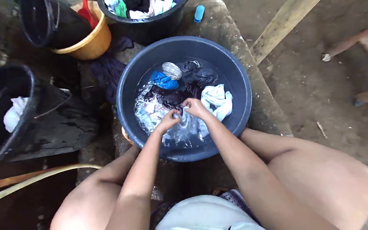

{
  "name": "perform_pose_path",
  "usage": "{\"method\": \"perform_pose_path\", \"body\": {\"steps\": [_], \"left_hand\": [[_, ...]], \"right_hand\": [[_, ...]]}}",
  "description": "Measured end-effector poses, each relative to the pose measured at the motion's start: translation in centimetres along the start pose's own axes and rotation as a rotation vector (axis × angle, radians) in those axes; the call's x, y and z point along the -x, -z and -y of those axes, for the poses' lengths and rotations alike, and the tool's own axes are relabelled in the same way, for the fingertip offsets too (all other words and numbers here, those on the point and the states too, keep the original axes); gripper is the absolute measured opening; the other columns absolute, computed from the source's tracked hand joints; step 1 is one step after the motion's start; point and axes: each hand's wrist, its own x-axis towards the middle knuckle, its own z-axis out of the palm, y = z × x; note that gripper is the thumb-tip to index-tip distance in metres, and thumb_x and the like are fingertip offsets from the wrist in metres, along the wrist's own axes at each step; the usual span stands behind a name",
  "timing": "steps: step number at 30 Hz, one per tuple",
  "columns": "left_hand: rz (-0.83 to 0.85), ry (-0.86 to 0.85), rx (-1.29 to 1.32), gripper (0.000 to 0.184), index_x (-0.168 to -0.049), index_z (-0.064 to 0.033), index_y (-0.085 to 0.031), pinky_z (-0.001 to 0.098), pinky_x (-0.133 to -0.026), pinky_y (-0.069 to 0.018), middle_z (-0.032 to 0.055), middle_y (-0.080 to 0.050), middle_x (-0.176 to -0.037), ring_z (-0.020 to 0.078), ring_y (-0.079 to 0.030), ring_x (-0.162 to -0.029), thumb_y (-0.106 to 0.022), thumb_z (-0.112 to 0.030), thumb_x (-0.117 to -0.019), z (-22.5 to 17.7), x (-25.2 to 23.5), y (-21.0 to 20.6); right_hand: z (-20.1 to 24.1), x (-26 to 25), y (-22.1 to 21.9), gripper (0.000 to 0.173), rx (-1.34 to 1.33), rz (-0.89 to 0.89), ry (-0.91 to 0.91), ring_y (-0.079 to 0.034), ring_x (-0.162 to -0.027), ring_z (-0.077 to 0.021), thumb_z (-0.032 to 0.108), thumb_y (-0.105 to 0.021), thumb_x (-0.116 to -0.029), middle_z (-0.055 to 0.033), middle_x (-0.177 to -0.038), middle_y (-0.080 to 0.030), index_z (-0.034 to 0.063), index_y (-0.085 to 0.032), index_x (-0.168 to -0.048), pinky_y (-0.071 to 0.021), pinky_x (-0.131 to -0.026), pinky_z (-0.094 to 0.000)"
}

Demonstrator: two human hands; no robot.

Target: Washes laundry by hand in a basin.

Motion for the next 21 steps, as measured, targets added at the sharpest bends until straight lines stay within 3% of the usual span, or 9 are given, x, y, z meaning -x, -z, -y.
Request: {"method": "perform_pose_path", "body": {"steps": [2, 4, 6, 8, 11, 14, 16, 18, 21], "left_hand": [[-0.016, -0.061, -0.114, 0.058, -0.143, 0.0011, -0.052, 0.0554, -0.105, -0.0495, 0.0264, -0.063, -0.129, 0.0367, -0.063, -0.119, -0.074, -0.025, -0.0952, -1.8, 1.4, -1.0], [-0.148, -0.051, -0.167, 0.043, -0.131, 0.0045, -0.060, 0.0598, -0.098, -0.0496, 0.0278, -0.067, -0.117, 0.0400, -0.066, -0.109, -0.063, -0.028, -0.1028, -4.8, 2.9, -1.5], [-0.236, -0.073, -0.133, 0.039, -0.122, 0.0076, -0.063, 0.0598, -0.094, -0.0494, 0.0281, -0.067, -0.111, 0.0391, -0.066, -0.104, -0.053, -0.027, -0.1075, -9.5, 5.3, -0.6], [-0.317, -0.208, -0.020, 0.041, -0.113, 0.0079, -0.064, 0.0507, -0.086, -0.0538, 0.0206, -0.067, -0.098, 0.0282, -0.065, -0.090, -0.050, -0.030, -0.1081, -13.4, 7.0, 0.5], [-0.364, -0.431, 0.219, 0.029, -0.105, 0.0008, -0.062, 0.0328, -0.072, -0.0561, 0.0052, -0.063, -0.083, 0.0109, -0.062, -0.073, -0.050, -0.025, -0.1087, -20.0, 11.9, 1.7], [-0.341, -0.623, 0.377, 0.018, -0.106, -0.0067, -0.059, 0.0261, -0.068, -0.0582, -0.0011, -0.067, -0.083, 0.0066, -0.065, -0.071, -0.046, -0.019, -0.1098, -25.1, 17.4, 2.7], [-0.361, -0.708, 0.462, 0.020, -0.107, -0.0082, -0.059, 0.0277, -0.072, -0.0610, -0.0012, -0.070, -0.087, 0.0078, -0.069, -0.076, -0.042, -0.018, -0.1107, -26.4, 20.0, 3.5], [-0.422, -0.724, 0.538, 0.022, -0.108, -0.0106, -0.059, 0.0282, -0.074, -0.0615, -0.0020, -0.070, -0.089, 0.0083, -0.070, -0.078, -0.039, -0.020, -0.1111, -25.6, 20.8, 4.5], [-0.568, -0.540, 0.517, 0.023, -0.118, -0.0092, -0.058, 0.0308, -0.072, -0.0608, -0.0005, -0.069, -0.090, 0.0092, -0.068, -0.078, -0.042, -0.024, -0.1106, -20.1, 18.4, 5.8]], "right_hand": [[4.8, 2.2, 1.8, 0.026, -0.186, -0.048, 0.189, -0.067, -0.092, -0.0298, 0.000, -0.067, -0.0910, -0.0208, -0.103, -0.069, -0.0049, -0.068, -0.117, -0.0555, -0.086, -0.0492], [6.9, 4.2, 1.9, 0.029, -0.377, -0.112, 0.388, -0.066, -0.092, -0.0186, 0.002, -0.067, -0.0916, -0.0159, -0.105, -0.068, -0.0061, -0.065, -0.119, -0.0561, -0.084, -0.0370], [6.2, 5.2, 1.5, 0.067, -0.512, -0.186, 0.572, -0.059, -0.125, -0.0217, 0.018, -0.075, -0.0868, -0.0199, -0.137, -0.060, -0.0077, -0.049, -0.143, -0.0488, -0.105, -0.0377], [4.5, 5.8, 0.7, 0.118, -0.523, -0.255, 0.638, -0.039, -0.147, -0.0255, 0.045, -0.083, -0.0761, -0.0215, -0.161, -0.036, -0.0040, -0.018, -0.161, -0.0373, -0.119, -0.0404], [3.5, 7.6, -1.6, 0.143, -0.561, -0.297, 0.487, -0.026, -0.154, -0.0311, 0.026, -0.096, -0.0613, -0.0240, -0.169, -0.016, 0.0028, 0.000, -0.164, -0.0322, -0.123, -0.0457], [3.2, 7.6, -3.9, 0.131, -0.560, -0.261, 0.256, -0.040, -0.146, -0.0370, 0.019, -0.095, -0.0673, -0.0298, -0.161, -0.032, 0.0038, -0.008, -0.164, -0.0389, -0.119, -0.0497], [2.4, 6.8, -4.5, 0.100, -0.523, -0.176, 0.195, -0.051, -0.138, -0.0362, 0.017, -0.086, -0.0809, -0.0305, -0.149, -0.048, -0.0029, -0.027, -0.159, -0.0421, -0.117, -0.0482], [2.7, 6.6, -3.6, 0.072, -0.467, -0.098, 0.156, -0.054, -0.135, -0.0340, 0.005, -0.075, -0.0900, -0.0284, -0.145, -0.053, -0.0054, -0.039, -0.152, -0.0428, -0.116, -0.0457], [2.9, 6.7, -2.3, 0.056, -0.477, -0.127, 0.141, -0.059, -0.129, -0.0342, -0.006, -0.066, -0.0910, -0.0252, -0.140, -0.058, -0.0017, -0.050, -0.144, -0.0481, -0.109, -0.0507]]}}
